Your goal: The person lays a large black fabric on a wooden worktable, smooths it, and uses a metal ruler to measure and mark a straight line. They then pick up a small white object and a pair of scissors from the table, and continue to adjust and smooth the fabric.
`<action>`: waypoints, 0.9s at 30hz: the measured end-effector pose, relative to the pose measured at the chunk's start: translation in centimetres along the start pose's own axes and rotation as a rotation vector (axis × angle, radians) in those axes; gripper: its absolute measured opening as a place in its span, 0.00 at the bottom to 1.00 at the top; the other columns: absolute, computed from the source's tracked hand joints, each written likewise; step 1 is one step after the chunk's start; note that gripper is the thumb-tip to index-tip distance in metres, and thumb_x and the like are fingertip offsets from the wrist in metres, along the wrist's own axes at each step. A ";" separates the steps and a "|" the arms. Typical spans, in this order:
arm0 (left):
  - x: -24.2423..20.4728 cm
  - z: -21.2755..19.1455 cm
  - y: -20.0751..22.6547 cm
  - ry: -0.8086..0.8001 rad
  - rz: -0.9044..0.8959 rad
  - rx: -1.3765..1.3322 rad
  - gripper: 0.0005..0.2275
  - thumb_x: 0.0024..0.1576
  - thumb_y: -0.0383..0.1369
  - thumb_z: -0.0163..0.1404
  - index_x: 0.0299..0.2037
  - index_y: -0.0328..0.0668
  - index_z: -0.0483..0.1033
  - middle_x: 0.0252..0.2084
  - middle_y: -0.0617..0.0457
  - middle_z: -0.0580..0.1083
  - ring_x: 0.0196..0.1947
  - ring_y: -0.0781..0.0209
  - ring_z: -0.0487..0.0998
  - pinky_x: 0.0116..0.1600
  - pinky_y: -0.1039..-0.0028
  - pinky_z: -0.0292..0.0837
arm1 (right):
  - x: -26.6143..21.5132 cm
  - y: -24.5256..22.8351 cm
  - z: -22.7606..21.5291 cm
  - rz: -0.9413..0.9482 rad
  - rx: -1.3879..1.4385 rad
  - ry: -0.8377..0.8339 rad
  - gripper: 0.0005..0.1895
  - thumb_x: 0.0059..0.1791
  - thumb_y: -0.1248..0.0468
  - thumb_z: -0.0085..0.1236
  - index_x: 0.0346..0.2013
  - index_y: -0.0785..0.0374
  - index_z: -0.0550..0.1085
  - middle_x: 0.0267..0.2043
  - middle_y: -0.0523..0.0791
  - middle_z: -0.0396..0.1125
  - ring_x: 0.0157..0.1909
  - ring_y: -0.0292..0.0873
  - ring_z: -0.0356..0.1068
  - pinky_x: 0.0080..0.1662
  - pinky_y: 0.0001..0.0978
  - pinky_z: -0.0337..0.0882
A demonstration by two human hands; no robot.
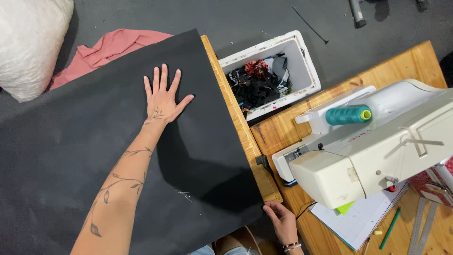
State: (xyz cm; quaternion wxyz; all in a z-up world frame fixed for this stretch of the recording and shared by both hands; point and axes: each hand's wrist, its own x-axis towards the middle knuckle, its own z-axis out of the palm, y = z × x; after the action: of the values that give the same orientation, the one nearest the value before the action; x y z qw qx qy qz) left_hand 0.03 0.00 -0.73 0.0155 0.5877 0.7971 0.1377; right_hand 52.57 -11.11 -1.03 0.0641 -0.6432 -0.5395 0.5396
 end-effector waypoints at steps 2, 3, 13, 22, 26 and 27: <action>0.2 -0.4 0.3 -0.084 -0.052 -0.022 0.36 0.61 0.63 0.33 0.76 0.55 0.49 0.77 0.40 0.43 0.76 0.38 0.39 0.73 0.39 0.29 | -0.2 -0.3 0.2 -0.023 0.063 0.027 0.07 0.46 0.63 0.66 0.34 0.63 0.83 0.33 0.40 0.78 0.36 0.32 0.73 0.47 0.22 0.72; 0.2 -0.3 0.3 -0.085 -0.051 -0.023 0.36 0.61 0.63 0.33 0.76 0.55 0.49 0.77 0.40 0.43 0.76 0.38 0.39 0.73 0.39 0.29 | -0.4 -0.7 0.3 -0.021 0.063 0.028 0.07 0.46 0.63 0.66 0.34 0.63 0.83 0.33 0.40 0.78 0.36 0.32 0.73 0.47 0.22 0.72; -0.2 -0.8 0.3 -0.069 -0.032 -0.034 0.36 0.62 0.61 0.38 0.77 0.51 0.52 0.76 0.33 0.40 0.74 0.28 0.37 0.72 0.34 0.30 | -1.3 -7.8 3.8 -0.462 -0.528 0.282 0.10 0.48 0.57 0.60 0.41 0.57 0.75 0.40 0.45 0.70 0.43 0.50 0.70 0.48 0.42 0.67; 0.1 -2.0 1.1 -0.135 -0.017 0.043 0.36 0.65 0.60 0.37 0.78 0.49 0.46 0.74 0.28 0.37 0.75 0.29 0.35 0.72 0.31 0.29 | 1.3 -13.3 20.4 -0.738 -0.506 -0.225 0.15 0.46 0.60 0.64 0.45 0.58 0.74 0.44 0.46 0.66 0.47 0.50 0.66 0.46 0.43 0.70; 0.4 -0.7 0.9 0.247 0.295 0.203 0.33 0.59 0.44 0.66 0.71 0.49 0.62 0.60 0.33 0.63 0.59 0.34 0.65 0.66 0.43 0.56 | 2.3 -12.1 22.8 -0.972 -0.717 -0.118 0.03 0.47 0.67 0.57 0.31 0.60 0.70 0.32 0.47 0.60 0.36 0.51 0.61 0.38 0.45 0.66; 0.4 -0.3 1.2 0.251 0.297 0.200 0.33 0.59 0.44 0.66 0.71 0.49 0.62 0.60 0.33 0.63 0.59 0.34 0.65 0.66 0.43 0.56 | 1.8 -12.4 22.8 -0.972 -0.720 -0.113 0.03 0.47 0.67 0.57 0.31 0.60 0.70 0.32 0.47 0.60 0.36 0.51 0.61 0.38 0.45 0.66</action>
State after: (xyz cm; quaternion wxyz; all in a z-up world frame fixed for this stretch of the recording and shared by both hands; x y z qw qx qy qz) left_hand 1.00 0.66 -0.11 -0.1631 0.6755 0.7071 0.1308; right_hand 27.12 -16.03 -3.26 0.0529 -0.2746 -0.9227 0.2655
